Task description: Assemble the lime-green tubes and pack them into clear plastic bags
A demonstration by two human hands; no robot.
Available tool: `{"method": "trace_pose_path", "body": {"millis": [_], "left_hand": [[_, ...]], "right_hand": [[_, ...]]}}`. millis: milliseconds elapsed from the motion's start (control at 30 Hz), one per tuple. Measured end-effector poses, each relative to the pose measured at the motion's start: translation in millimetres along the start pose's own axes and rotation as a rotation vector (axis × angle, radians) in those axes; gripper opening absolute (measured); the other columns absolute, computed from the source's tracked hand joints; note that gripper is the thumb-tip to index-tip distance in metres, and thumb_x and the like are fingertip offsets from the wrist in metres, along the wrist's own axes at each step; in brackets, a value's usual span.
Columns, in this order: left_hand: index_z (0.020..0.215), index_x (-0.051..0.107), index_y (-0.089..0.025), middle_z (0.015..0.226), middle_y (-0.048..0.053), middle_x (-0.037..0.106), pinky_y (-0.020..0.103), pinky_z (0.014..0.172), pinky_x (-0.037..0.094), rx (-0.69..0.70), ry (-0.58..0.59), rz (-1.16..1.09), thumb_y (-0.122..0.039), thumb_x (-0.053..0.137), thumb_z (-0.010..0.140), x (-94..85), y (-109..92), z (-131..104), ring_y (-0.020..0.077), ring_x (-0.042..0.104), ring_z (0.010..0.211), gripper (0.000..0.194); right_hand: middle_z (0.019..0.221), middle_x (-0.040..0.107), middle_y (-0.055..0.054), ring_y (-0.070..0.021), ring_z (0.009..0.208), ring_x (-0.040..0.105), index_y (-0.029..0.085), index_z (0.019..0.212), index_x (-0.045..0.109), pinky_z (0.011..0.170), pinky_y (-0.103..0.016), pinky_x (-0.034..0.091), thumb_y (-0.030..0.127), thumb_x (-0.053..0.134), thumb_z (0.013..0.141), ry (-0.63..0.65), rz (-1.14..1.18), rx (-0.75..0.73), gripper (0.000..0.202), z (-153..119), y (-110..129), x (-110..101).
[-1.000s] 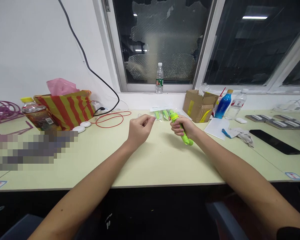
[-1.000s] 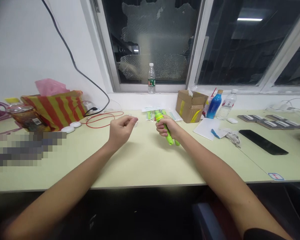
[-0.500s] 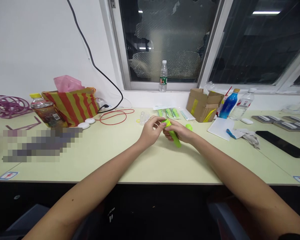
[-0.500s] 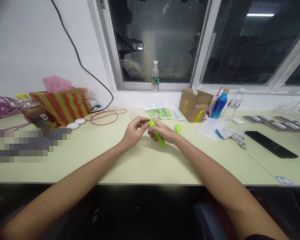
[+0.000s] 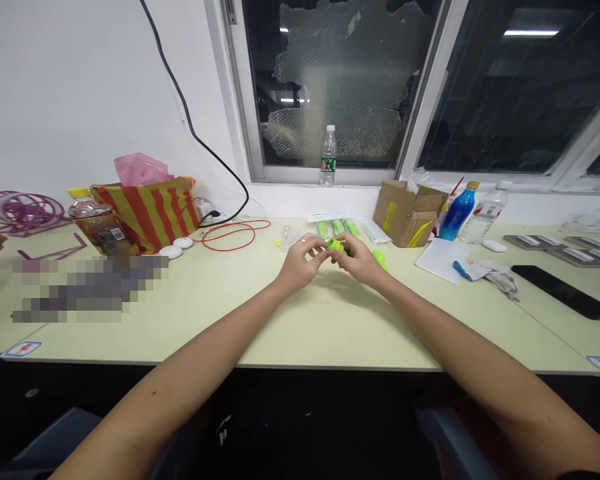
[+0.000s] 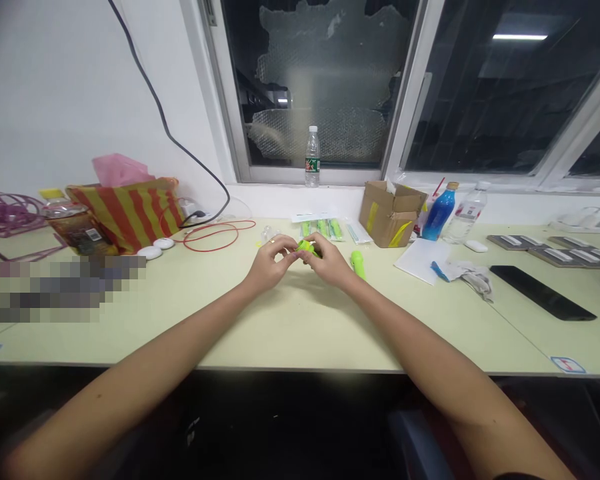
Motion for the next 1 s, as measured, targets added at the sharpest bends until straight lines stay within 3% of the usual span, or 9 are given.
{"method": "trace_pose_path", "body": {"millis": [100,233,467,800,1000], "left_hand": [[0.092,0.063,-0.020,0.096,0.004,0.064,0.027,0.070,0.050,0.023,0.011,0.015,-0.021,0.059,0.086,-0.6,0.6,-0.2,0.0136,0.060,0.085,0.007],[0.089,0.061,-0.020,0.091,0.003,0.065,0.026,0.068,0.051,0.077,0.031,0.050,-0.013,0.053,0.083,-0.8,-1.7,-2.0,0.0138,0.060,0.086,0.012],[0.087,0.061,-0.021,0.091,0.003,0.066,0.026,0.065,0.050,0.184,0.068,0.152,-0.010,0.051,0.081,0.6,-11.2,-3.9,0.0139,0.060,0.085,0.016],[0.076,0.056,-0.021,0.084,0.001,0.065,0.029,0.070,0.048,0.223,0.072,0.229,-0.006,0.049,0.076,2.3,-6.2,-2.6,0.0136,0.058,0.078,0.017],[0.077,0.057,-0.020,0.086,0.001,0.067,0.026,0.066,0.049,0.163,0.032,0.181,-0.006,0.050,0.075,0.8,-0.5,-2.3,0.0118,0.059,0.074,0.016]], "right_hand": [[0.067,0.047,0.003,-0.0138,0.061,0.042,0.022,0.098,0.053,0.058,-0.027,0.032,0.054,0.064,0.083,-0.117,-0.271,-0.122,0.036,-3.3,12.8,-7.3],[0.066,0.046,0.004,-0.0132,0.060,0.039,0.022,0.095,0.052,0.058,-0.027,0.030,0.049,0.064,0.084,-0.120,-0.353,-0.158,0.031,-6.7,19.6,-5.8],[0.070,0.054,0.002,-0.0139,0.059,0.042,0.022,0.093,0.054,0.059,-0.028,0.032,0.043,0.049,0.094,-0.079,-0.267,-0.158,0.021,-7.0,17.1,-5.2],[0.078,0.056,0.000,-0.0150,0.067,0.047,0.022,0.090,0.052,0.064,-0.029,0.037,0.043,0.054,0.090,0.025,-0.082,-0.107,0.021,-4.5,9.5,-1.9],[0.079,0.057,-0.001,-0.0154,0.068,0.050,0.022,0.087,0.052,0.064,-0.030,0.039,0.040,0.054,0.091,-0.003,-0.081,-0.136,0.019,-3.9,8.7,-5.4]]}}
Point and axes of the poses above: each hand's wrist, its own z-axis towards the middle knuckle, its own x-axis out of the palm, y = z × x, the point moved 8 cm from there along z, towards the middle knuckle
